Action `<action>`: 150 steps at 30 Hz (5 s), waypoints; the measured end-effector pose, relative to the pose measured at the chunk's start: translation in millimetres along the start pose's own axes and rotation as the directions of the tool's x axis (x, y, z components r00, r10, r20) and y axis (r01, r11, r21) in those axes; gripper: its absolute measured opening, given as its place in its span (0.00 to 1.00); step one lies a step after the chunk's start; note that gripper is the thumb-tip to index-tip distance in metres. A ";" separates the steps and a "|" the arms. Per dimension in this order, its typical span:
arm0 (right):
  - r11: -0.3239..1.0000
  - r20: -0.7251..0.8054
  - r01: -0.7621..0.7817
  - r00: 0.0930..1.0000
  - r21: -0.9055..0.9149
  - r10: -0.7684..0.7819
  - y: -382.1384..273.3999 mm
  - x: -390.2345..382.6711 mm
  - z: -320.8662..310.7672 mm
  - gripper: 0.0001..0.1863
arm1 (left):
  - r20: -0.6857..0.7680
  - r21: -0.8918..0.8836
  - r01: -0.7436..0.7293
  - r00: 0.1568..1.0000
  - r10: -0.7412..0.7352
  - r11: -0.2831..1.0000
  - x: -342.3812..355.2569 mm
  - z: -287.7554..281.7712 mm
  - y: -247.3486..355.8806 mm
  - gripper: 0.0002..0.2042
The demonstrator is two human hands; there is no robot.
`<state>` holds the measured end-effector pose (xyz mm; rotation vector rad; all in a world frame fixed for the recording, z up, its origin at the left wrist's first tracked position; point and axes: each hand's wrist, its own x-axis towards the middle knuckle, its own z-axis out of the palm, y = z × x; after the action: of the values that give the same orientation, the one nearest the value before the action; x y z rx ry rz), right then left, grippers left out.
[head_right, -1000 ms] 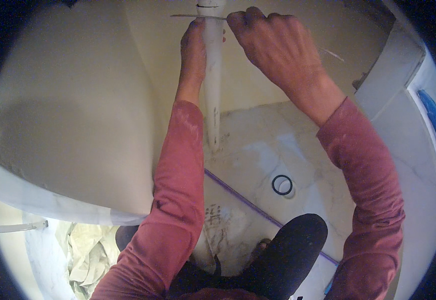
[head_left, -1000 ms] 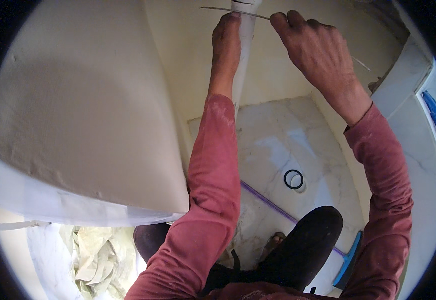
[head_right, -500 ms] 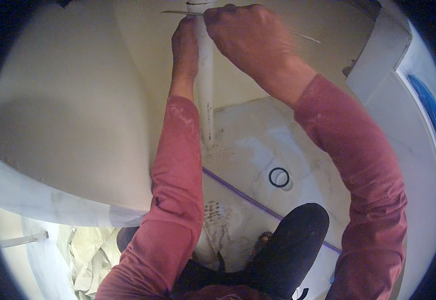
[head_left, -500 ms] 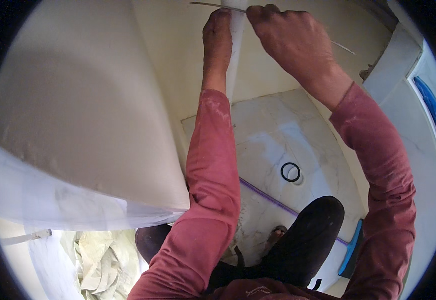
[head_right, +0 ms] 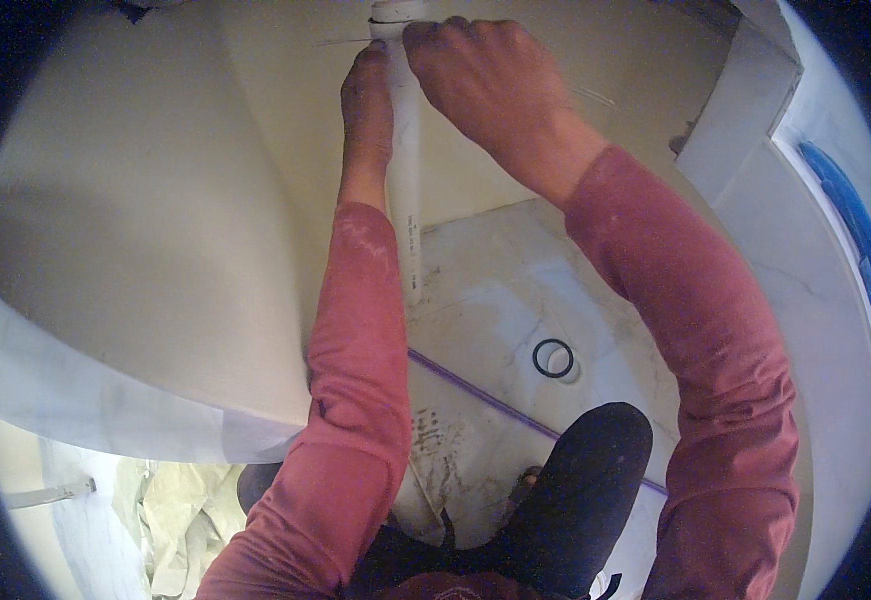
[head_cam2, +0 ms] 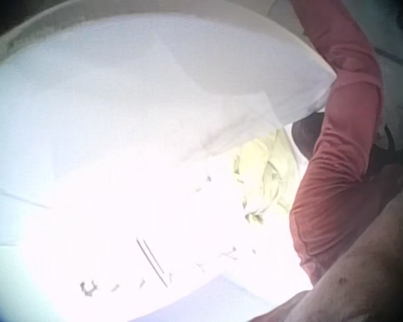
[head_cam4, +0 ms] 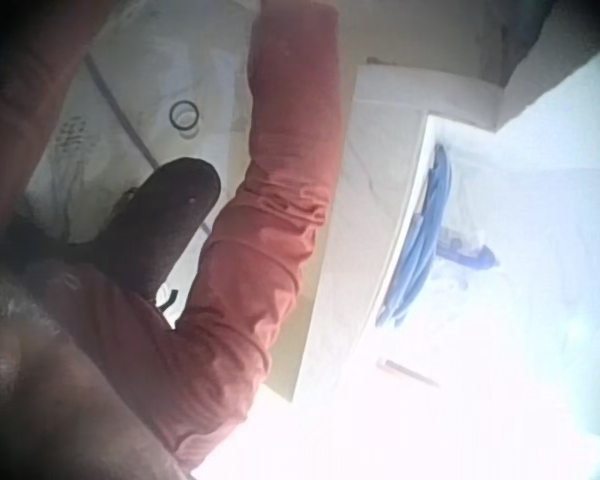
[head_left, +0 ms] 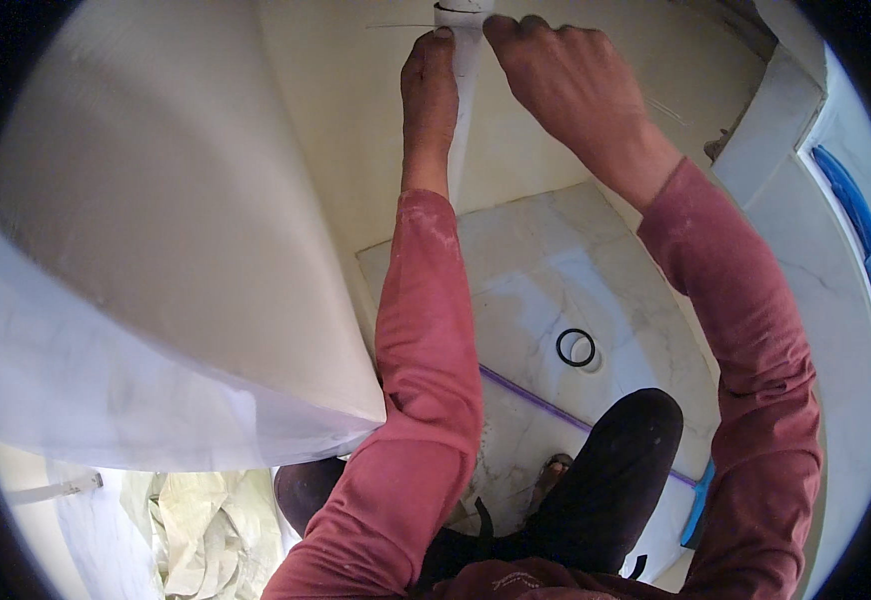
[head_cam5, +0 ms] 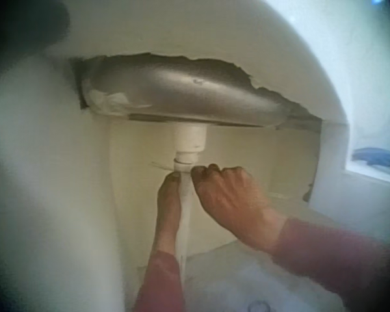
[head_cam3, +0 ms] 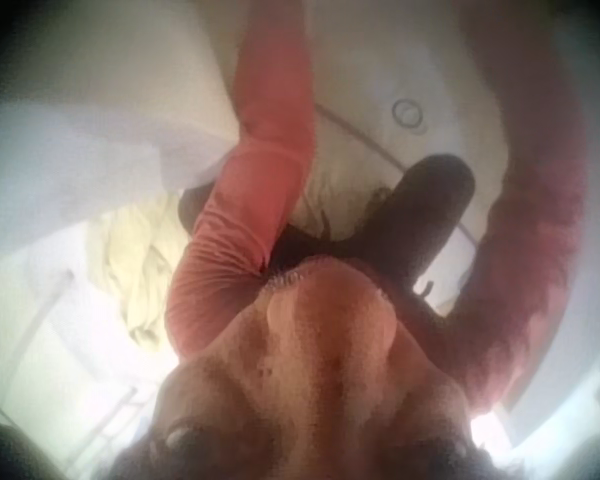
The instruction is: The person works under a kitchen sink, using a utility knife to scrape residue from a white PVC pipe. They then apply black tape around the pipe joint to secure the connection.
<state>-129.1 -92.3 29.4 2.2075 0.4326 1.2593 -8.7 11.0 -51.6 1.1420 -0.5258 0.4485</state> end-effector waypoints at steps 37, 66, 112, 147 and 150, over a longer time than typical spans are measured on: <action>0.920 0.375 -0.275 0.913 0.279 0.160 -1.9 1.3 -1.6 0.13 | 0.054 0.259 -0.059 0.997 0.046 0.964 0.0 2.3 -0.6 0.21; -0.809 0.737 -0.533 0.646 0.248 -0.200 2.2 14.5 15.6 0.10 | 0.110 0.002 0.110 0.988 -0.109 0.994 0.6 -6.9 -7.3 0.25; -0.505 0.755 -0.674 0.653 0.540 -0.064 1.2 13.2 4.2 0.11 | 0.000 0.057 0.144 0.990 -0.144 0.988 -3.7 -5.2 4.8 0.27; -0.517 0.733 -0.635 0.680 0.575 -0.019 4.4 8.4 3.1 0.11 | -0.002 0.473 -0.028 0.999 0.033 0.880 -2.4 6.0 2.4 0.16; -0.558 0.722 -0.610 0.691 0.562 -0.028 7.7 22.6 10.9 0.11 | -0.044 0.484 -0.088 0.991 0.125 0.870 -3.5 11.8 2.9 0.22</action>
<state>-108.2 -89.8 45.1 4.5766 0.7345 0.0191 -15.1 0.8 -47.8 1.5739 -0.4220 0.7443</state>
